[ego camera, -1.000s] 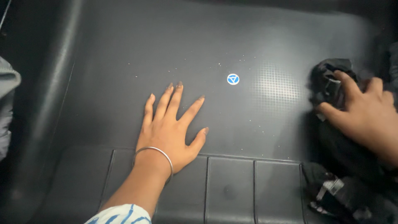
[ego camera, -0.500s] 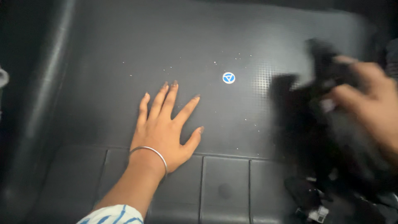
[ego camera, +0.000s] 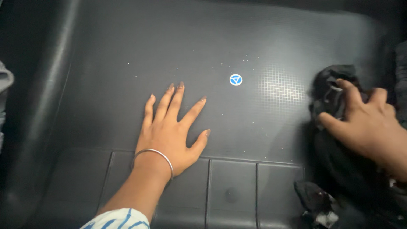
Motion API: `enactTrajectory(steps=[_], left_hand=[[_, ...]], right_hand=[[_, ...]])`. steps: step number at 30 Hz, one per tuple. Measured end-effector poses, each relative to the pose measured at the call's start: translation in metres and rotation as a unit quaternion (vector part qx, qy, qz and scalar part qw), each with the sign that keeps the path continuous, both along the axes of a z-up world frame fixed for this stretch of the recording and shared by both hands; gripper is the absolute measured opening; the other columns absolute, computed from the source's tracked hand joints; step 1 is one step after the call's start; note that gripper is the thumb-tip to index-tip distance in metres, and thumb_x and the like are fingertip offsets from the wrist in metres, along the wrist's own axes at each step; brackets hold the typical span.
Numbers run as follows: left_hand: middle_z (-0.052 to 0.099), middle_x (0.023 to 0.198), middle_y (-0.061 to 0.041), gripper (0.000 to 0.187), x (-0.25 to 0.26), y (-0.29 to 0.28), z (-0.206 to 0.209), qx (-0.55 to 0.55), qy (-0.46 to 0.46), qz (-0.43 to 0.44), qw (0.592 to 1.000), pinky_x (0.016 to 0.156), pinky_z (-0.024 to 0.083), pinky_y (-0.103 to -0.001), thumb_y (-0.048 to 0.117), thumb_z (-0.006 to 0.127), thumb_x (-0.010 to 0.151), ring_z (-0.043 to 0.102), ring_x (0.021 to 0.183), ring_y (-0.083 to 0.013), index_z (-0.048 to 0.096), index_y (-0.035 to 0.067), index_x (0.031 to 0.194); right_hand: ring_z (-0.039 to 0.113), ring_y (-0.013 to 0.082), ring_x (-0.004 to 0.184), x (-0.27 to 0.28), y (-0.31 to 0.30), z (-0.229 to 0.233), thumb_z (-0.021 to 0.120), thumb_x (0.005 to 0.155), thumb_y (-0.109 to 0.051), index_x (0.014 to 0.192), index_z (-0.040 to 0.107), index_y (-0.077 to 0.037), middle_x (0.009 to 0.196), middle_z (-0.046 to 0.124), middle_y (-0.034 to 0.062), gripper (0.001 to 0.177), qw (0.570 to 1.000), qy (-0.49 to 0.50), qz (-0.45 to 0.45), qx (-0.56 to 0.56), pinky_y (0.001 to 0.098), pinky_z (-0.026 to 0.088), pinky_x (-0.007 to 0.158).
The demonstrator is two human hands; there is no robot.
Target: The person removes a yellow cloth bag and a gray puffer jacket from an open suitcase, then wipes the interior surface of the suitcase with a dark patterned cloth. The person handles the items and the suitcase interior by hand.
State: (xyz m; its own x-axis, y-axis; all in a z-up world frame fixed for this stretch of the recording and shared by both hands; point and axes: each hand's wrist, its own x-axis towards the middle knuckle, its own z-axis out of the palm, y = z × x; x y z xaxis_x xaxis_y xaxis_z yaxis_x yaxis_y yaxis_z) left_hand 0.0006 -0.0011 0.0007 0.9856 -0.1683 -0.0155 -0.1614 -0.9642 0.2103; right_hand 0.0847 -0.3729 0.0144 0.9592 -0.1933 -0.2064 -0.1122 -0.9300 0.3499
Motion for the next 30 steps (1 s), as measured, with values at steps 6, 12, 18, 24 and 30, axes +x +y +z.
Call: enactTrajectory(steps=[6,12,18,24,30], left_hand=[[0.022,0.165,-0.014,0.070,-0.001,-0.001,0.000,0.000,-0.005,0.003,1.000,0.121,0.007,-0.054,0.057,0.048,0.087,0.014,0.153,-0.0288,0.041,0.034,0.153],[0.022,0.165,-0.015,0.070,-0.001,0.001,-0.001,-0.009,-0.008,-0.001,1.000,0.121,0.008,-0.055,0.056,0.050,0.087,0.015,0.152,-0.0298,0.042,0.034,0.153],[0.024,0.164,-0.015,0.071,-0.001,0.000,-0.001,-0.008,-0.021,0.002,1.000,0.121,0.009,-0.054,0.055,0.050,0.086,0.016,0.152,-0.0296,0.042,0.033,0.152],[0.024,0.164,-0.014,0.071,0.000,0.002,-0.006,-0.001,-0.025,0.001,1.000,0.120,0.009,-0.054,0.055,0.050,0.084,0.015,0.152,-0.0290,0.043,0.034,0.151],[0.026,0.162,-0.015,0.071,0.000,0.001,-0.005,-0.006,-0.043,-0.005,0.999,0.120,0.010,-0.054,0.054,0.052,0.083,0.017,0.151,-0.0296,0.045,0.034,0.150]], right_hand=[[0.066,0.0353,0.107,-0.016,0.018,0.019,0.073,0.071,-0.035,0.160,0.043,-0.021,0.131,0.055,0.0175,0.095,0.952,-0.015,0.123,0.280,0.0476,0.055,0.089],[0.064,0.0426,0.111,0.002,-0.021,0.008,0.074,0.081,-0.032,0.155,0.052,-0.010,0.135,0.053,0.0255,0.080,0.950,-0.236,0.171,0.115,0.0509,0.055,0.089],[0.066,0.0447,0.103,-0.005,-0.005,0.008,0.074,0.081,-0.040,0.156,0.049,-0.016,0.137,0.047,0.0256,0.083,0.992,-0.083,0.018,0.097,0.0501,0.057,0.088],[0.064,0.0405,0.105,-0.028,0.083,0.041,0.075,0.070,-0.037,0.152,0.050,-0.023,0.134,0.051,0.0189,0.087,0.957,0.002,0.167,0.237,0.0483,0.055,0.086],[0.063,0.0438,0.107,-0.024,0.078,0.053,0.073,0.068,-0.033,0.146,0.054,-0.017,0.133,0.052,0.0222,0.081,0.942,-0.080,0.222,0.237,0.0493,0.053,0.088]])
